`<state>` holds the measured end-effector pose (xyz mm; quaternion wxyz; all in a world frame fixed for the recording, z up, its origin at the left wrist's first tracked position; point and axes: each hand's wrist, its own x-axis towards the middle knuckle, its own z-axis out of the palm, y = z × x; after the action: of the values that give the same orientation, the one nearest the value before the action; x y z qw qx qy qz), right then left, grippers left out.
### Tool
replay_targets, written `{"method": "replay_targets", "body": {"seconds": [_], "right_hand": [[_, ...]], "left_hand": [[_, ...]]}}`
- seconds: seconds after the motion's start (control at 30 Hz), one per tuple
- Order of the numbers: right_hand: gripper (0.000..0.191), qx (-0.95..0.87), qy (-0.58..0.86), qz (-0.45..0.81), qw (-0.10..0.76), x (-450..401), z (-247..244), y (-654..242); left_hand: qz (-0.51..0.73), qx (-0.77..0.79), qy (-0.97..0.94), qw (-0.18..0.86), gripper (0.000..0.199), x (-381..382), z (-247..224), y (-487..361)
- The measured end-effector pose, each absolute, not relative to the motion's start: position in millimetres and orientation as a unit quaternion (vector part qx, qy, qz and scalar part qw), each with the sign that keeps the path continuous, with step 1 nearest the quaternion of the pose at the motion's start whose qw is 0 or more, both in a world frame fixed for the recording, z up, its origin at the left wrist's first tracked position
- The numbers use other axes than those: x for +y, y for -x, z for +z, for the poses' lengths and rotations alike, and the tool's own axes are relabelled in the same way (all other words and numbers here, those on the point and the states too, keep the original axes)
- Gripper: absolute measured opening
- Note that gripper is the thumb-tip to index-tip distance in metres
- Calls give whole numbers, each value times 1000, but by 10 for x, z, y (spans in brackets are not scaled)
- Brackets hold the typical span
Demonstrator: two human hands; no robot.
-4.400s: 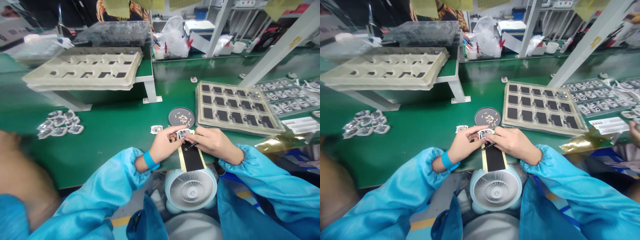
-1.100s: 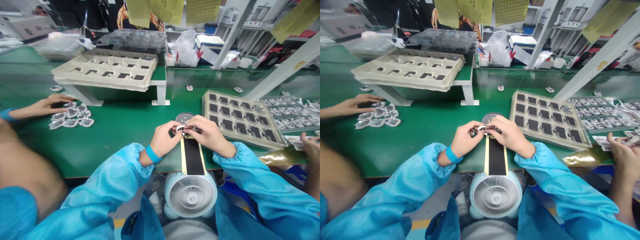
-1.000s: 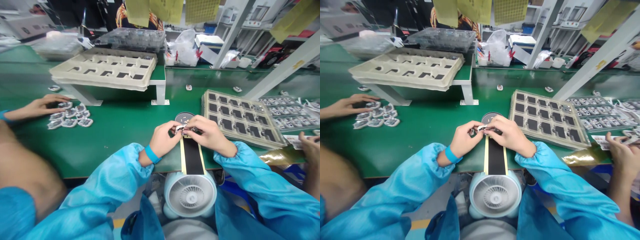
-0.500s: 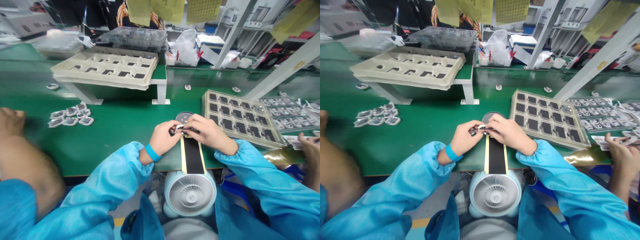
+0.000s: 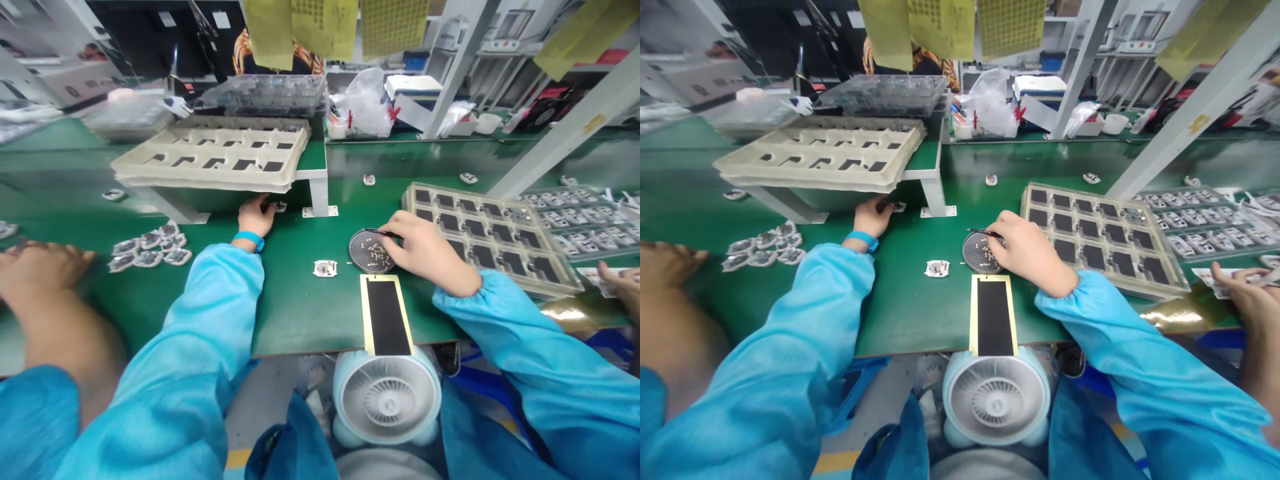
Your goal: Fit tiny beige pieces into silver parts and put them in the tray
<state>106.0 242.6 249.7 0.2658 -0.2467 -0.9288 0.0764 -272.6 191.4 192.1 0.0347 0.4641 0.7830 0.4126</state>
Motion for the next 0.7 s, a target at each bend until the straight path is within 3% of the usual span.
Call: {"method": "replay_targets", "body": {"seconds": [0.1,0.17,0.23,0.3,0.37,0.47,0.53,0.7], "right_hand": [[16,-894,239,156,344,2157,2536,-1338],[19,-879,256,173,364,2008,2434,-1585],[20,-868,281,192,362,1910,2219,-1827],[18,-845,331,225,353,1848,1963,-2020],[17,-798,385,279,371,1799,1761,-2133],[17,-706,408,394,425,1734,1682,-2132],[16,-682,375,440,447,1718,1761,-2032],[9,-704,274,405,515,1817,1986,-1611]], "left_hand": [[411,779,-473,-6,19,1801,1938,2541],[393,752,-529,32,21,1627,1956,2292],[335,669,-649,140,35,1433,1960,2041],[263,607,-731,166,57,1275,1953,1850],[230,581,-764,161,54,1185,1947,1720],[274,589,-733,202,37,1182,1967,1513],[351,594,-666,284,40,1246,2001,1300],[487,528,-507,477,55,1437,2091,730]]}}
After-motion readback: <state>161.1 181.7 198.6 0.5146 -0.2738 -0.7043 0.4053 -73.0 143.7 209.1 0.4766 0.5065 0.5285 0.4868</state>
